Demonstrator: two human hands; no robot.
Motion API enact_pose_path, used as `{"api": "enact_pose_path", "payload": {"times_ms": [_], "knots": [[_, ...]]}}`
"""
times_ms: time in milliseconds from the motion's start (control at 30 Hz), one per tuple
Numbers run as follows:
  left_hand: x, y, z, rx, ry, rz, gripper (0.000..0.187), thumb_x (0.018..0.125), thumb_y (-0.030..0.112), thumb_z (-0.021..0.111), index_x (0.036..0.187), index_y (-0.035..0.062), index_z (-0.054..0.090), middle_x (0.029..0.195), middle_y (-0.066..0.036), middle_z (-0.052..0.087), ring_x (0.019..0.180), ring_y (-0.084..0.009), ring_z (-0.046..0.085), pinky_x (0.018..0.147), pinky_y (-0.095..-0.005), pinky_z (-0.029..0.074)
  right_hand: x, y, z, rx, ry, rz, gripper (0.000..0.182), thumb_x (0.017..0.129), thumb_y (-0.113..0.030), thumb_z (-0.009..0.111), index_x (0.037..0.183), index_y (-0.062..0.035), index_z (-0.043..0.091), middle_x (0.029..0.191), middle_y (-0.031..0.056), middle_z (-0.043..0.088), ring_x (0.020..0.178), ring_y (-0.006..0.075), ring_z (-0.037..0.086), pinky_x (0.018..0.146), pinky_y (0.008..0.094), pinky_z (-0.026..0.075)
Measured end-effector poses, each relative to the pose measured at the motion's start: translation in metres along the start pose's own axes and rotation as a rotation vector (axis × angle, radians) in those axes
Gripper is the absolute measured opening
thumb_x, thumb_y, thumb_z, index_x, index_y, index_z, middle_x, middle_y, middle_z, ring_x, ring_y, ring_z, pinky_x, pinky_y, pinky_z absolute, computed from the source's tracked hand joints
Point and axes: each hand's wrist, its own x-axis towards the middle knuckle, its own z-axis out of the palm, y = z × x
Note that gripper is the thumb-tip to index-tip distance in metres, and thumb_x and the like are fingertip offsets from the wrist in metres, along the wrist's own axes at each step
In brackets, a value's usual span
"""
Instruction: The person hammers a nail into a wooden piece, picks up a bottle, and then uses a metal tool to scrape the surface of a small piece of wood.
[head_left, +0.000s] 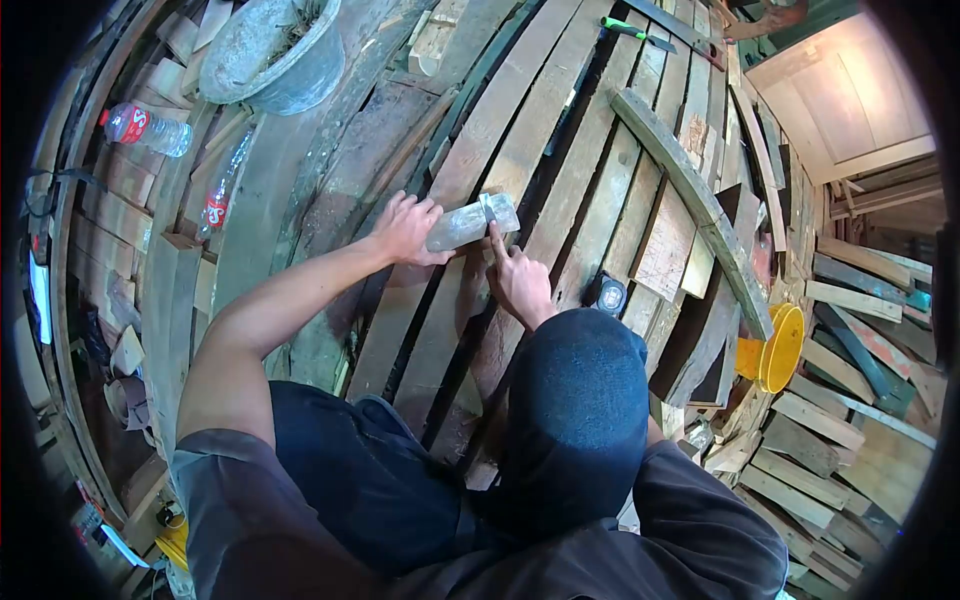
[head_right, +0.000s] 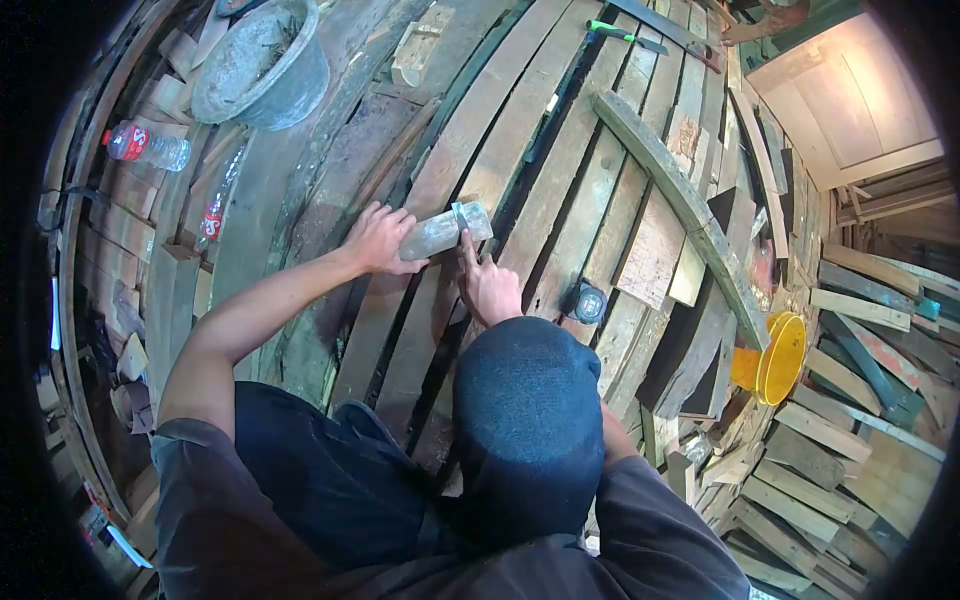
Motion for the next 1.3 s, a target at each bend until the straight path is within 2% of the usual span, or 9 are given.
{"api": "enact_pose_path", "payload": {"times_ms": [133,533,633,767,967,1000,1067,1167,1300], "knots": [[0.003,0.001,-0.005,0.038,-0.126,-0.012,0.079,0.068,0.07,0.064,0.105,0.0005,0.062,0.106,-0.019,0.063,0.103,-0.037,0.061,0.101,-0.0516,0.038,-0.014,0.003,0.013,-0.015,0.014,-0.019,0.083,0.082,-0.026,0.062,0.153,-0.0136,0.022,0.083,0.02,0.066,0.062,0.0343,0.067,0.054,0.0456,0.055],[0.004,0.003,-0.008,0.026,-0.144,-0.032,0.074,0.066,0.067,0.068,0.1,0.0016,0.062,0.101,-0.02,0.064,0.096,-0.0384,0.063,0.092,-0.0504,0.042,-0.016,-0.005,0.008,-0.046,-0.051,-0.022,0.088,0.079,-0.024,0.065,0.153,-0.0109,0.02,0.076,0.0183,0.063,0.062,0.0355,0.066,0.055,0.0465,0.054],[0.005,0.006,-0.008,0.035,-0.115,-0.028,0.072,0.067,0.067,0.068,0.099,0.002,0.063,0.1,-0.019,0.064,0.095,-0.0372,0.063,0.088,-0.0482,0.044,0.007,-0.006,0.0,-0.028,0.087,-0.078,0.069,0.087,-0.024,0.055,0.149,-0.0061,0.03,0.078,0.0197,0.067,0.06,0.0341,0.068,0.053,0.0454,0.054],[0.005,0.006,-0.02,0.094,-0.138,-0.015,0.074,0.07,0.069,0.066,0.1,0.0016,0.062,0.095,-0.018,0.065,0.092,-0.0365,0.064,0.085,-0.0461,0.046,0.01,-0.012,-0.011,-0.099,-0.097,-0.051,0.077,0.085,-0.029,0.059,0.149,-0.0011,0.027,0.078,0.0209,0.067,0.062,0.0331,0.068,0.054,0.0445,0.055],[0.007,0.008,-0.019,0.105,-0.206,-0.038,0.076,0.07,0.071,0.064,0.099,0.0012,0.063,0.1,-0.018,0.065,0.092,-0.0367,0.065,0.083,-0.0475,0.047,0.014,-0.009,-0.029,-0.064,0.075,-0.045,0.091,0.077,-0.045,0.068,0.147,-0.0007,0.03,0.099,0.024,0.063,0.059,0.0327,0.068,0.052,0.0431,0.055],[0.007,0.008,-0.019,0.111,-0.208,-0.031,0.076,0.07,0.071,0.064,0.099,0.0011,0.063,0.101,-0.018,0.065,0.092,-0.0367,0.065,0.083,-0.0478,0.047,0.017,-0.015,-0.045,-0.028,-0.034,0.058,0.089,0.077,-0.047,0.069,0.146,-0.0033,0.033,0.115,0.0255,0.053,0.083,0.0359,0.069,0.065,0.0455,0.057],[0.009,0.009,-0.023,0.108,-0.234,-0.05,0.076,0.07,0.071,0.065,0.099,0.001,0.064,0.1,-0.018,0.065,0.092,-0.0364,0.065,0.082,-0.0475,0.048,0.023,-0.018,-0.057,-0.072,0.055,-0.012,0.086,0.08,-0.051,0.065,0.147,-0.0079,0.033,0.131,0.0274,0.045,0.118,0.0414,0.053,0.092,0.0524,0.048],[0.008,0.01,-0.023,0.111,-0.25,-0.06,0.075,0.069,0.07,0.066,0.1,0.0013,0.064,0.1,-0.018,0.065,0.093,-0.0363,0.066,0.081,-0.0471,0.048,0.036,-0.007,-0.04,-0.126,0.121,-0.138,0.082,0.085,-0.055,0.055,0.15,-0.0121,0.03,0.149,0.0229,0.032,0.138,0.0453,0.027,0.11,0.058,0.027],[0.011,0.011,-0.026,0.102,-0.311,-0.083,0.074,0.068,0.069,0.067,0.101,0.0021,0.064,0.102,-0.017,0.065,0.095,-0.036,0.065,0.081,-0.0467,0.049,0.042,-0.004,-0.02,-0.214,0.044,-0.17,0.078,0.092,-0.055,0.043,0.153,-0.011,0.024,0.162,0.0064,0.011,0.145,0.045,0.014,0.113,0.0611,0.019]]}}
